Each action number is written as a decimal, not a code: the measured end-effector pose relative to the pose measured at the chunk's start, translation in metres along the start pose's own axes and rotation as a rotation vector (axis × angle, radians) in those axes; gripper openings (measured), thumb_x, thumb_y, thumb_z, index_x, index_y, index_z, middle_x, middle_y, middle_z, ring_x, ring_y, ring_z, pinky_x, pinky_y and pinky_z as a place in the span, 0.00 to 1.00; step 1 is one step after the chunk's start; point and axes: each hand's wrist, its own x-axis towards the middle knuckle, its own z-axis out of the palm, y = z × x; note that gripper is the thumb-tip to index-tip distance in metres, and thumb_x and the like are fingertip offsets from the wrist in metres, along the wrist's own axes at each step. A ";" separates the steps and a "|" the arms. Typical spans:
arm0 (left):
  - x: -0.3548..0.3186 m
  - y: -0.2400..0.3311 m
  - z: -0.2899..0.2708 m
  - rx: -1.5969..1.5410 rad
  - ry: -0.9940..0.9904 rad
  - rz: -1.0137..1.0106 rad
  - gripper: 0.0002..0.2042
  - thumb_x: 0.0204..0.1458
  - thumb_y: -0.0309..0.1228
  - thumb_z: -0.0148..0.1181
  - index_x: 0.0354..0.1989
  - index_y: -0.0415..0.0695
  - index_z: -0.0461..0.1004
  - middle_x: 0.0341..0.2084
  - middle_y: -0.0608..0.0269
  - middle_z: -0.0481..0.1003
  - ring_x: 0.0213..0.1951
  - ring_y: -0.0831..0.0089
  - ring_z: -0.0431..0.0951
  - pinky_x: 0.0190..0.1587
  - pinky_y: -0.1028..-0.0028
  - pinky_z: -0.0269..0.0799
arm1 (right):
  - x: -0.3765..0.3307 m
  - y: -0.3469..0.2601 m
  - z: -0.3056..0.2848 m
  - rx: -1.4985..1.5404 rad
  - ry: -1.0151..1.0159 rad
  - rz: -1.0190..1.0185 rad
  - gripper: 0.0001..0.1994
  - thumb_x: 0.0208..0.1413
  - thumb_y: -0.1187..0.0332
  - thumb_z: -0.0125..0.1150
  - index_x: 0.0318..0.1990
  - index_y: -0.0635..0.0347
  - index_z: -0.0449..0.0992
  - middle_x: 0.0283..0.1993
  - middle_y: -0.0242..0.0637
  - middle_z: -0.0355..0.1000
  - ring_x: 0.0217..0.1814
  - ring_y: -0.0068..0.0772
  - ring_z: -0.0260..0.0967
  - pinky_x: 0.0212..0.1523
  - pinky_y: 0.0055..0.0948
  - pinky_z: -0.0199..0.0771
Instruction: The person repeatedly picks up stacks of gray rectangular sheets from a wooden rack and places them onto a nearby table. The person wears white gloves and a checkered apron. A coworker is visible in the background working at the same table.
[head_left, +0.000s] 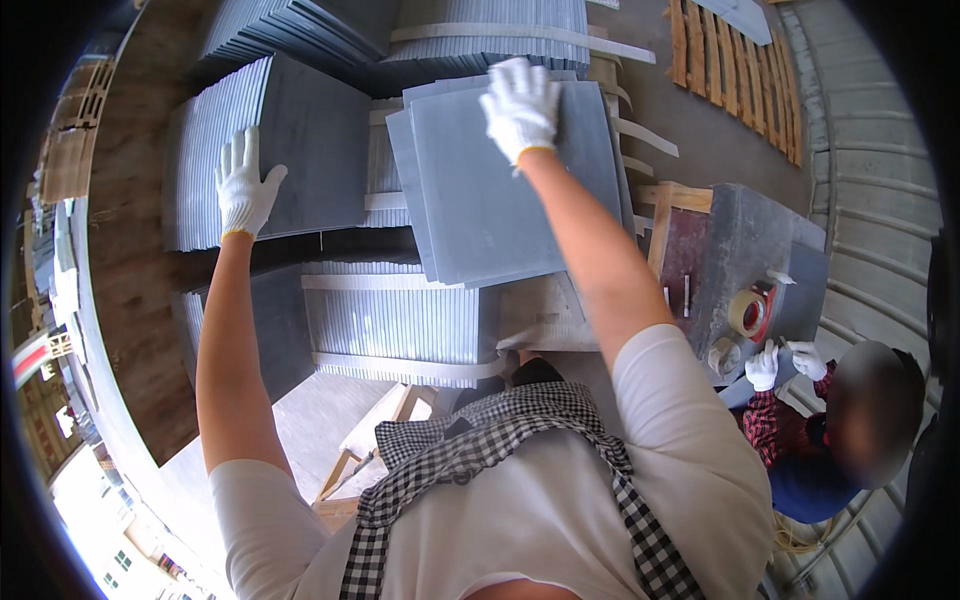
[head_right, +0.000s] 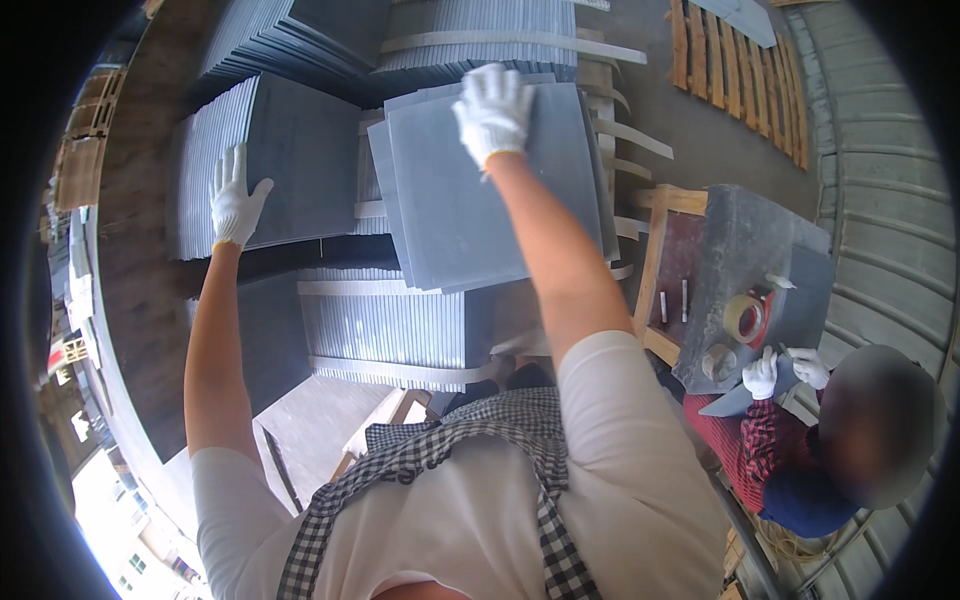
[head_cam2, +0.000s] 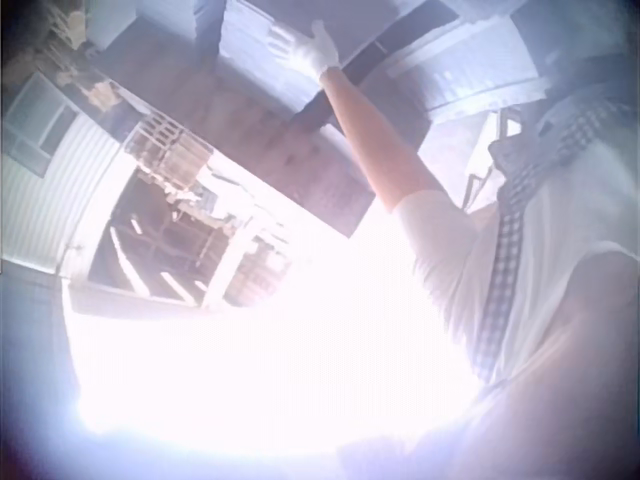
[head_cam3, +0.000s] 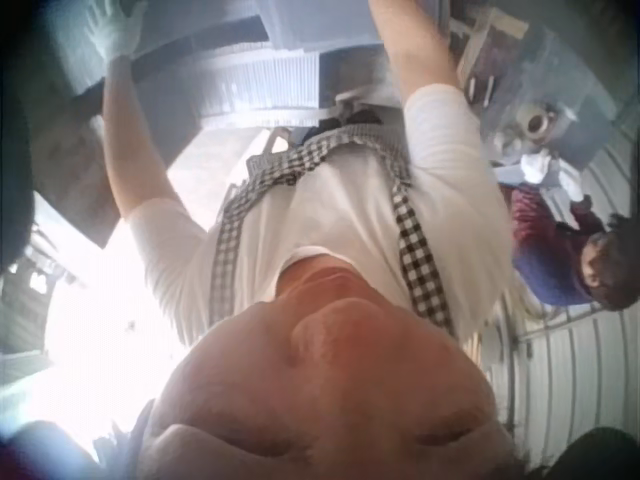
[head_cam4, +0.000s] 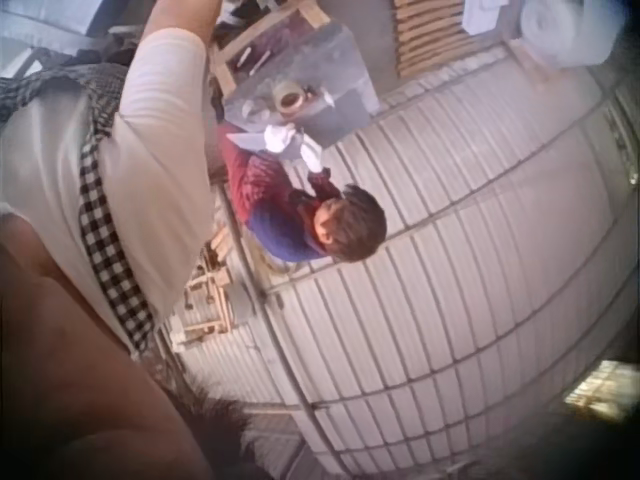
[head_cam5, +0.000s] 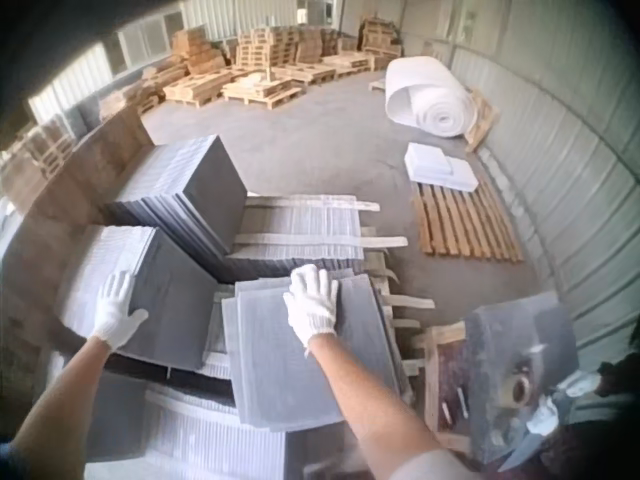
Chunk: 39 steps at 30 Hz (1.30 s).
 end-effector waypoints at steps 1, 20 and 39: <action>0.004 -0.003 0.003 -0.042 0.014 -0.002 0.41 0.57 0.47 0.62 0.78 0.53 0.50 0.75 0.51 0.54 0.75 0.53 0.53 0.74 0.50 0.47 | -0.002 -0.028 0.003 0.054 0.015 -0.044 0.25 0.59 0.51 0.60 0.61 0.49 0.71 0.64 0.40 0.62 0.66 0.49 0.58 0.67 0.57 0.56; 0.006 0.003 -0.006 -0.078 0.028 -0.026 0.37 0.59 0.44 0.62 0.76 0.54 0.54 0.75 0.53 0.54 0.76 0.51 0.51 0.75 0.50 0.48 | -0.059 0.067 -0.007 -0.175 0.190 0.218 0.22 0.66 0.55 0.51 0.67 0.43 0.69 0.67 0.37 0.62 0.62 0.48 0.61 0.64 0.56 0.60; 0.004 -0.003 0.001 -0.016 0.147 0.021 0.35 0.59 0.48 0.61 0.73 0.55 0.58 0.68 0.59 0.64 0.69 0.57 0.62 0.69 0.55 0.62 | -0.213 0.037 -0.086 -0.064 0.059 0.016 0.22 0.62 0.60 0.59 0.63 0.50 0.73 0.61 0.41 0.67 0.60 0.48 0.63 0.58 0.51 0.63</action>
